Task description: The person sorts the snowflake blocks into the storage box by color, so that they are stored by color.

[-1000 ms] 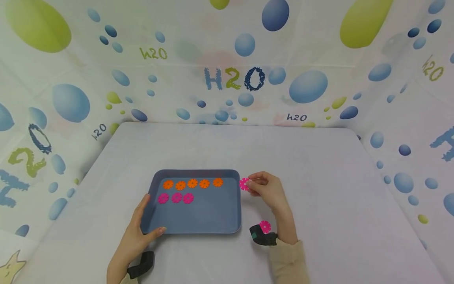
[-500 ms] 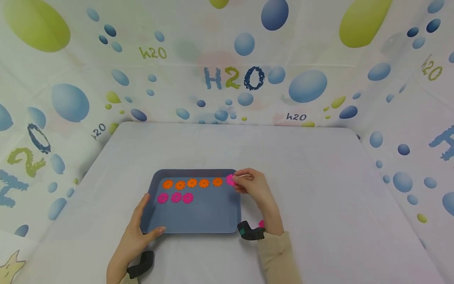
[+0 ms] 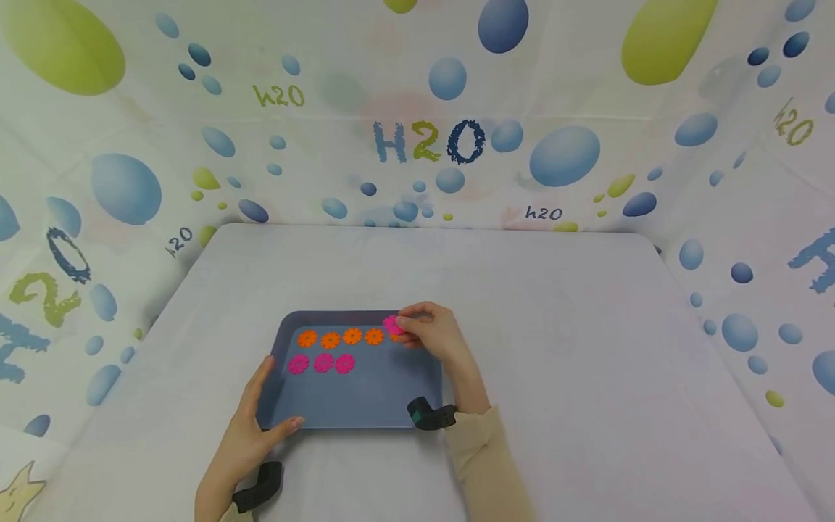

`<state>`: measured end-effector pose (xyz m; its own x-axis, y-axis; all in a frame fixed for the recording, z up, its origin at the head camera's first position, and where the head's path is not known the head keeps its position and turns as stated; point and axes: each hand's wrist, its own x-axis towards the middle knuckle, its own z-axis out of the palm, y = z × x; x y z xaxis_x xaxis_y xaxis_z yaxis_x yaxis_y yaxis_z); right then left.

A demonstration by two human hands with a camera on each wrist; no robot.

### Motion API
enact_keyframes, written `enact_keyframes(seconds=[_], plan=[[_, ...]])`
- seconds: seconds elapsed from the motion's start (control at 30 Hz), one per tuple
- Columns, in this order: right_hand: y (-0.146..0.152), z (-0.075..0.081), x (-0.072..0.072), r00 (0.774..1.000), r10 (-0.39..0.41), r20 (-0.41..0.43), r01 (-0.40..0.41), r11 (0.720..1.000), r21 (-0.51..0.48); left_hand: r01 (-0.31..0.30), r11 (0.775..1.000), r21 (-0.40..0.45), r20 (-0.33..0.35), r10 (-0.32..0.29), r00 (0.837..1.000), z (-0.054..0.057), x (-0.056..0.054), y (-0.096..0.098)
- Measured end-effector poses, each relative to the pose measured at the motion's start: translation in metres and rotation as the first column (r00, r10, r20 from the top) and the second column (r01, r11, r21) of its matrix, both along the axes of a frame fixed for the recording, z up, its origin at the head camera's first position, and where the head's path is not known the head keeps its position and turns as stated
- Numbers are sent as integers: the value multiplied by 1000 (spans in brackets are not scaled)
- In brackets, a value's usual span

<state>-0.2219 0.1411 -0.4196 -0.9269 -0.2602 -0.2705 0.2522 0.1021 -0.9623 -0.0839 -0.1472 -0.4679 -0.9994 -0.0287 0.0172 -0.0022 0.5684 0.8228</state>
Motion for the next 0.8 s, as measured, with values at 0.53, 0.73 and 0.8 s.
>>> enact_keyframes(seconds=[0.53, 0.73, 0.8], plan=[[-30, -30, -2, 999, 45, 17, -47, 993, 111, 7, 1000, 2, -12, -7, 1000, 1, 0, 0], [-32, -34, -1, 989, 147, 4, -145, 969, 198, 7, 1000, 0, -5, -7, 1000, 3, 0, 1], [-33, -35, 0, 981, 192, 6, -188, 957, 221, 6, 1000, -2, 0, -6, 1000, 3, 0, 1]])
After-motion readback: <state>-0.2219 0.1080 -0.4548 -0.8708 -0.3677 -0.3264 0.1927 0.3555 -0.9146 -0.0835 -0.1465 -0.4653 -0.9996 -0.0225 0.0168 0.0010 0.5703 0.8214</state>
